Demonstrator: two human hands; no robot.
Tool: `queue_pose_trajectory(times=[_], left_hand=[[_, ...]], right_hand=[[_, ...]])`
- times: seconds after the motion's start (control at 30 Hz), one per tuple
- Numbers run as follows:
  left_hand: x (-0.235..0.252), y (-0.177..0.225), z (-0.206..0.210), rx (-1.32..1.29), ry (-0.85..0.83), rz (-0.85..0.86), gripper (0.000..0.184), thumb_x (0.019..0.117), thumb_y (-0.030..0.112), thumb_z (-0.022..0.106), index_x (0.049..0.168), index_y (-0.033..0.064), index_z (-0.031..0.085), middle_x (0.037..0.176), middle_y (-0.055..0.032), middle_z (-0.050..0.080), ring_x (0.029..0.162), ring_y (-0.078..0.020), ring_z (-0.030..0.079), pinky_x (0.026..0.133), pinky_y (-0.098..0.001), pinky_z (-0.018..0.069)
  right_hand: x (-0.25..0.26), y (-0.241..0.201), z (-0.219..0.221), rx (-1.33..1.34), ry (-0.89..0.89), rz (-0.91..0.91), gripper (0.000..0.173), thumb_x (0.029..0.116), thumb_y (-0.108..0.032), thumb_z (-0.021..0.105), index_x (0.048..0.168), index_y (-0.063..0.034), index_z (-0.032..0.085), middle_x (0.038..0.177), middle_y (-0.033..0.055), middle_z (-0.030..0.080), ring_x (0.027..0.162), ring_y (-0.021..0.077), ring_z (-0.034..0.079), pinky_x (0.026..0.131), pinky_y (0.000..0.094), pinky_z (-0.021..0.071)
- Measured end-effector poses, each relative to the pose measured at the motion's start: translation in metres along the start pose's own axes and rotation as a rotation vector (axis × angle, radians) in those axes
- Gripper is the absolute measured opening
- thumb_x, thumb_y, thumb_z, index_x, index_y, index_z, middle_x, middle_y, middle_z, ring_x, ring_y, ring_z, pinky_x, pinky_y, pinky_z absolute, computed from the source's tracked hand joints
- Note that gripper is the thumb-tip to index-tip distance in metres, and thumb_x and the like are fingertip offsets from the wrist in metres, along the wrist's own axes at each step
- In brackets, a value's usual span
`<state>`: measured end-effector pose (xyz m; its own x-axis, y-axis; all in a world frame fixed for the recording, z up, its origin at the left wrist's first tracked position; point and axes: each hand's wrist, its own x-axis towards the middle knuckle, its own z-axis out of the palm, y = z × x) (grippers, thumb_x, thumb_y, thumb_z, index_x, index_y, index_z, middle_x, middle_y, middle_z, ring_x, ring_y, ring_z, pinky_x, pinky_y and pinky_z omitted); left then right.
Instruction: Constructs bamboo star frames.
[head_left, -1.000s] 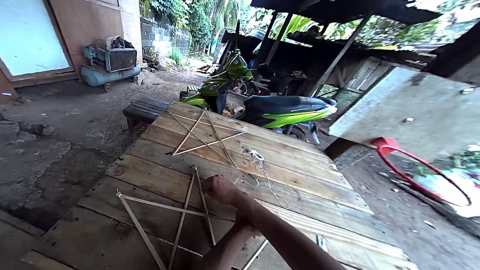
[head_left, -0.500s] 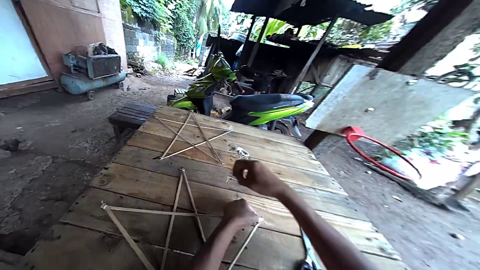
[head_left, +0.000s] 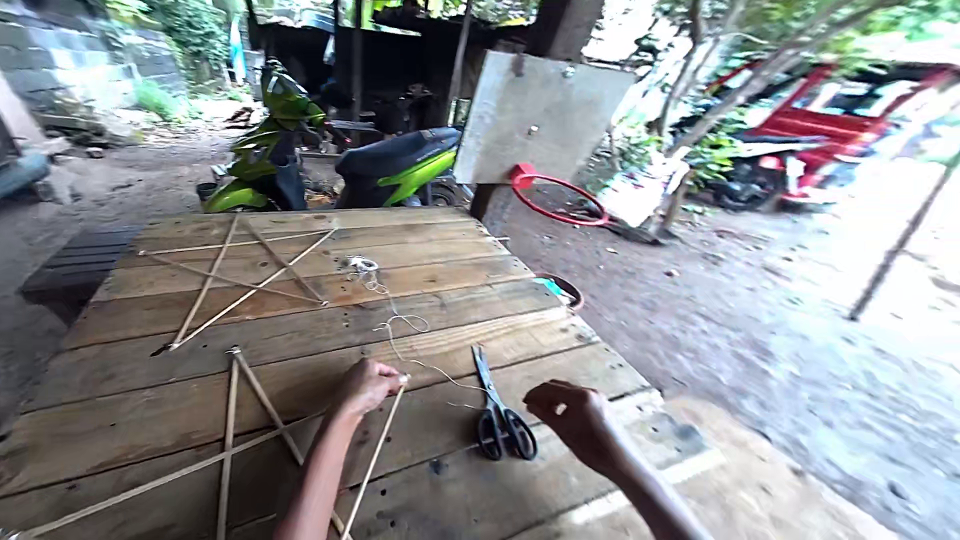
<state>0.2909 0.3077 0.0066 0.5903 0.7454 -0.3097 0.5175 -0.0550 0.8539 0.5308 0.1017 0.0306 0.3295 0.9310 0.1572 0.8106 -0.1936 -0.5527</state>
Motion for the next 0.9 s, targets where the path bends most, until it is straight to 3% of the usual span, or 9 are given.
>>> queue_pose_trajectory(times=[0.13,0.23,0.33,0.4,0.63,0.77,0.9], left_hand=[[-0.003,0.003,-0.001,-0.030,0.017,-0.013,0.015,0.0988,0.011,0.066,0.101,-0.0025,0.073,0.092,-0.0064,0.072,0.085,-0.0089,0.064,0.086,-0.0320,0.0505],[-0.005,0.005,-0.002,-0.041,0.032,-0.020,0.013,0.0987,0.009,0.066,0.099,-0.0024,0.073,0.088,-0.0042,0.072,0.080,-0.0059,0.063,0.082,-0.0279,0.0505],[-0.006,0.006,-0.002,-0.059,0.036,-0.017,0.012,0.0988,0.006,0.065,0.099,-0.0036,0.073,0.086,-0.0037,0.071,0.078,-0.0044,0.062,0.080,-0.0255,0.0505],[-0.007,0.006,-0.002,-0.061,0.038,-0.015,0.012,0.0990,0.006,0.065,0.098,-0.0034,0.073,0.085,-0.0025,0.071,0.077,-0.0032,0.062,0.079,-0.0241,0.0505],[-0.004,0.004,-0.003,-0.075,0.032,-0.027,0.012,0.0989,0.007,0.065,0.098,-0.0017,0.073,0.083,-0.0006,0.069,0.074,-0.0021,0.060,0.076,-0.0221,0.0493],[-0.001,0.000,-0.005,-0.052,0.028,-0.023,0.012,0.0988,0.009,0.066,0.097,-0.0006,0.074,0.083,-0.0004,0.069,0.074,-0.0030,0.059,0.076,-0.0240,0.0487],[-0.003,0.002,-0.003,-0.042,0.026,-0.031,0.013,0.0991,0.010,0.067,0.096,-0.0001,0.074,0.082,0.0003,0.068,0.073,-0.0021,0.058,0.075,-0.0230,0.0481]], right_hand=[[-0.022,-0.010,0.029,0.035,0.054,0.125,0.014,0.0942,-0.008,0.068,0.099,-0.0003,0.077,0.094,0.0174,0.073,0.087,0.0337,0.072,0.082,0.0551,0.0574],[-0.020,-0.030,0.040,-0.022,0.046,0.227,0.024,0.0973,-0.022,0.067,0.099,-0.0005,0.076,0.095,0.0198,0.073,0.091,0.0398,0.071,0.082,0.0622,0.0533],[0.008,-0.039,0.038,-0.105,-0.100,0.413,0.041,0.1010,-0.038,0.063,0.110,0.0005,0.073,0.109,0.0228,0.071,0.106,0.0420,0.067,0.091,0.0620,0.0497],[0.027,-0.038,0.038,-0.133,-0.212,0.464,0.036,0.1007,-0.032,0.062,0.114,0.0004,0.071,0.115,0.0237,0.069,0.113,0.0421,0.065,0.095,0.0621,0.0478],[0.066,-0.027,0.021,-0.182,-0.415,0.285,0.023,0.0972,-0.020,0.064,0.107,-0.0013,0.073,0.108,0.0240,0.071,0.108,0.0440,0.065,0.090,0.0667,0.0474],[0.082,-0.035,0.016,-0.134,-0.327,0.174,0.023,0.0929,-0.018,0.067,0.101,0.0023,0.071,0.099,0.0243,0.069,0.099,0.0438,0.066,0.085,0.0665,0.0473],[0.084,-0.058,0.012,-0.063,-0.242,0.105,0.024,0.0978,-0.020,0.065,0.112,-0.0028,0.072,0.105,0.0187,0.072,0.100,0.0378,0.067,0.091,0.0620,0.0485]])
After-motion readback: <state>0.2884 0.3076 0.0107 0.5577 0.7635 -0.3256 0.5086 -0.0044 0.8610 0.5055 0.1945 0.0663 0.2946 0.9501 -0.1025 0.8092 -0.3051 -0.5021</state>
